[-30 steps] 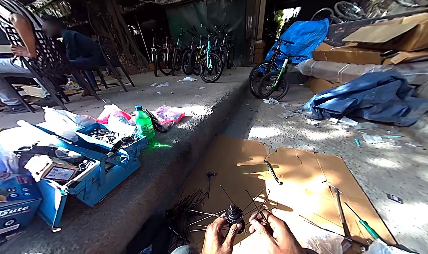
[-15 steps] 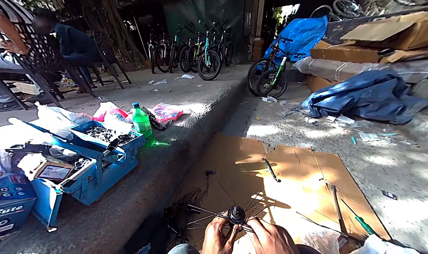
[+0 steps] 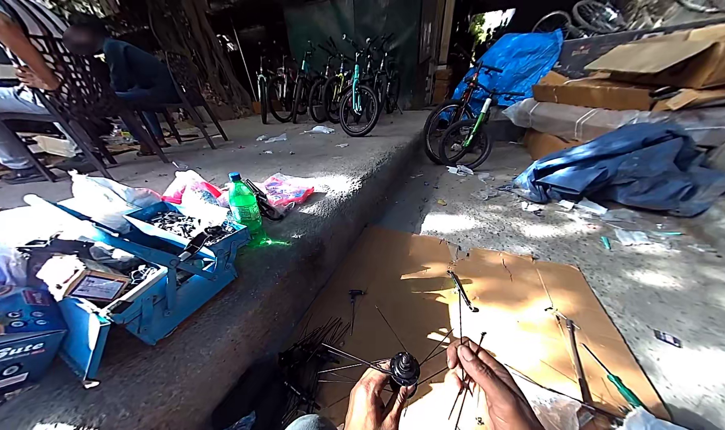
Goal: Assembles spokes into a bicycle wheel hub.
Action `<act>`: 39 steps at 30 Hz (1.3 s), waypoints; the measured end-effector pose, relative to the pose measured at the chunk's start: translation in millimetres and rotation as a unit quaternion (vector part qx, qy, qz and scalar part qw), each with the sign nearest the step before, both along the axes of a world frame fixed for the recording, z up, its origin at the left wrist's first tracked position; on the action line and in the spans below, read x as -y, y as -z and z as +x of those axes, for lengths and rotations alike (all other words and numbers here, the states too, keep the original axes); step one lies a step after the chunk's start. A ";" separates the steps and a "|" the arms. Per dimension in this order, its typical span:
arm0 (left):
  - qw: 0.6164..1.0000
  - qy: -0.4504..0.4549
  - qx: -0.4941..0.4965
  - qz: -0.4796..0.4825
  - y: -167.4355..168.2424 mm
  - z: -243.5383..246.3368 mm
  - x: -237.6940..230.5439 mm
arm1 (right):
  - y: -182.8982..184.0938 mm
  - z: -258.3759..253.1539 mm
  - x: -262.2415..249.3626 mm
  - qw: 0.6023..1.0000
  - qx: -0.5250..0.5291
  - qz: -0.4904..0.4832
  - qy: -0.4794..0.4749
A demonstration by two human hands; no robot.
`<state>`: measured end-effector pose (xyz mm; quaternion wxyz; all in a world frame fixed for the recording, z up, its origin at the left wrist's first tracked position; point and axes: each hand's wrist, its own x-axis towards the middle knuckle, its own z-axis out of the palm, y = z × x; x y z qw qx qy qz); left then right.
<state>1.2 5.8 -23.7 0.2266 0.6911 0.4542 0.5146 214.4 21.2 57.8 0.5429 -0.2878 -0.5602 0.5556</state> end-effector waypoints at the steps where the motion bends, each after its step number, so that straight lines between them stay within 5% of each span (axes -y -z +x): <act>1: 1.000 0.002 -0.005 -0.002 0.0 0.4 0.2 | -0.1 0.8 -4.7 0.997 0.062 0.027 0.020; 5: 1.000 0.009 -0.018 0.000 2.3 1.5 1.4 | -1.5 1.6 -15.5 0.969 0.228 0.077 0.052; 19: 0.999 0.008 -0.038 0.003 4.4 -0.4 -0.1 | 0.6 -21.0 -20.5 0.962 0.165 0.169 0.134; 27: 0.998 0.007 -0.066 -0.003 5.4 2.6 1.1 | 6.1 -15.4 -18.9 0.915 0.295 0.225 0.156; 39: 0.998 0.009 -0.060 -0.005 2.6 -1.0 1.1 | 8.1 -16.4 -16.3 0.942 0.212 0.221 0.135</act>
